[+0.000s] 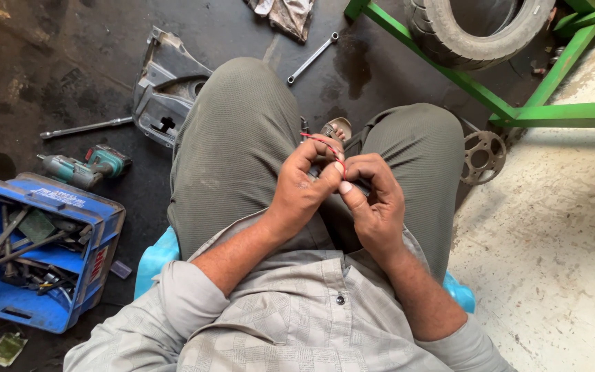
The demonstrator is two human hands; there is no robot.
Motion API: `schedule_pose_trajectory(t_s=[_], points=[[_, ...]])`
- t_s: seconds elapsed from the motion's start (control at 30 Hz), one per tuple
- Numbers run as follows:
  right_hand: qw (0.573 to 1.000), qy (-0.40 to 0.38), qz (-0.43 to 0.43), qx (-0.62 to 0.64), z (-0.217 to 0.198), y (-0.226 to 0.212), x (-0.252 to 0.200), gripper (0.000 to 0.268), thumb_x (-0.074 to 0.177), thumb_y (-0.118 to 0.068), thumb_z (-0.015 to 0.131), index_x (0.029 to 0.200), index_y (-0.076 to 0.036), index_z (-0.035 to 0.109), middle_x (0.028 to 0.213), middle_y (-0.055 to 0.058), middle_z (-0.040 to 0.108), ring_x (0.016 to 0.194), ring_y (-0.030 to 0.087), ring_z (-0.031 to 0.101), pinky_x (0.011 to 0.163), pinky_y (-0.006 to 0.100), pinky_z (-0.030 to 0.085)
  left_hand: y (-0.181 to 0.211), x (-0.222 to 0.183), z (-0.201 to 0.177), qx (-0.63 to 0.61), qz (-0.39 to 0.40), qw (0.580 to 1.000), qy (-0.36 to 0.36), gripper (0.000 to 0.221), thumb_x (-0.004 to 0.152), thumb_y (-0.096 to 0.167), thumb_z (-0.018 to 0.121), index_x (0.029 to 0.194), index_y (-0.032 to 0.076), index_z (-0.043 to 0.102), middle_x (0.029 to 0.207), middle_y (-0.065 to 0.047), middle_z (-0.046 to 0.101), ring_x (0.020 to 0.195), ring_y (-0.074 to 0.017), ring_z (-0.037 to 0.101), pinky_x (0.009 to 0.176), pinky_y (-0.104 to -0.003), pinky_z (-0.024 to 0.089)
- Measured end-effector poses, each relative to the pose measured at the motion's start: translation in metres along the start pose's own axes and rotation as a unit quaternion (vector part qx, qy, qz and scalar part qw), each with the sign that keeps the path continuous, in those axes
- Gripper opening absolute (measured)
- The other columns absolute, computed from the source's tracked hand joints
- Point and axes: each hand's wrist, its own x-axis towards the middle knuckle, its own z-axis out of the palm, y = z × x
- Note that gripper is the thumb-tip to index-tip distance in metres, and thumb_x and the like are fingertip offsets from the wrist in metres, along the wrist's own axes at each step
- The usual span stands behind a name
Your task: Inspecting and repairing electrical wiring and components of a scooter.
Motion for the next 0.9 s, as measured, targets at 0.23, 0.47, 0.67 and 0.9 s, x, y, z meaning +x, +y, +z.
schedule_pose_trajectory(t_s=[0.23, 0.47, 0.67, 0.9], points=[[0.997, 0.018, -0.012, -0.072, -0.002, 0.003, 0.001, 0.01, 0.097, 0.0, 0.063, 0.106, -0.002, 0.059, 0.109, 0.008, 0.06, 0.097, 0.014, 0.06, 0.087, 0.027, 0.052, 0.009, 0.014, -0.011, -0.113, -0.189, 0.972, -0.08, 0.012, 0.1, 0.008, 0.063, 0.111, 0.006, 0.059, 0.104, 0.001, 0.06, 0.069, -0.0003, 0.047, 0.058, -0.017, 0.04], [0.996, 0.016, -0.002, -0.088, -0.002, 0.003, 0.005, 0.008, 0.097, -0.001, 0.064, 0.104, -0.003, 0.06, 0.106, 0.006, 0.061, 0.091, 0.013, 0.062, 0.081, 0.027, 0.054, 0.008, 0.01, -0.005, -0.078, -0.154, 0.985, -0.031, 0.03, 0.099, 0.005, 0.062, 0.128, 0.005, 0.055, 0.111, -0.004, 0.064, 0.07, -0.0033, 0.05, 0.059, -0.018, 0.044], [0.989, 0.024, -0.037, -0.144, 0.0, -0.002, 0.008, 0.009, 0.094, -0.001, 0.064, 0.103, -0.002, 0.06, 0.104, 0.008, 0.062, 0.089, 0.015, 0.061, 0.08, 0.028, 0.052, -0.002, 0.005, 0.004, 0.0, -0.027, 0.999, 0.022, 0.032, 0.103, 0.005, 0.064, 0.134, 0.003, 0.053, 0.116, -0.003, 0.063, 0.101, -0.0084, 0.06, 0.087, -0.025, 0.051], [0.987, 0.009, -0.058, -0.15, 0.003, 0.0, 0.006, 0.011, 0.093, -0.001, 0.064, 0.103, -0.002, 0.059, 0.103, 0.009, 0.062, 0.093, 0.018, 0.062, 0.086, 0.03, 0.052, 0.005, 0.013, -0.003, 0.166, 0.003, 0.986, 0.023, 0.036, 0.098, 0.007, 0.068, 0.133, 0.005, 0.06, 0.108, 0.0, 0.065, 0.088, -0.0066, 0.058, 0.081, -0.022, 0.052]])
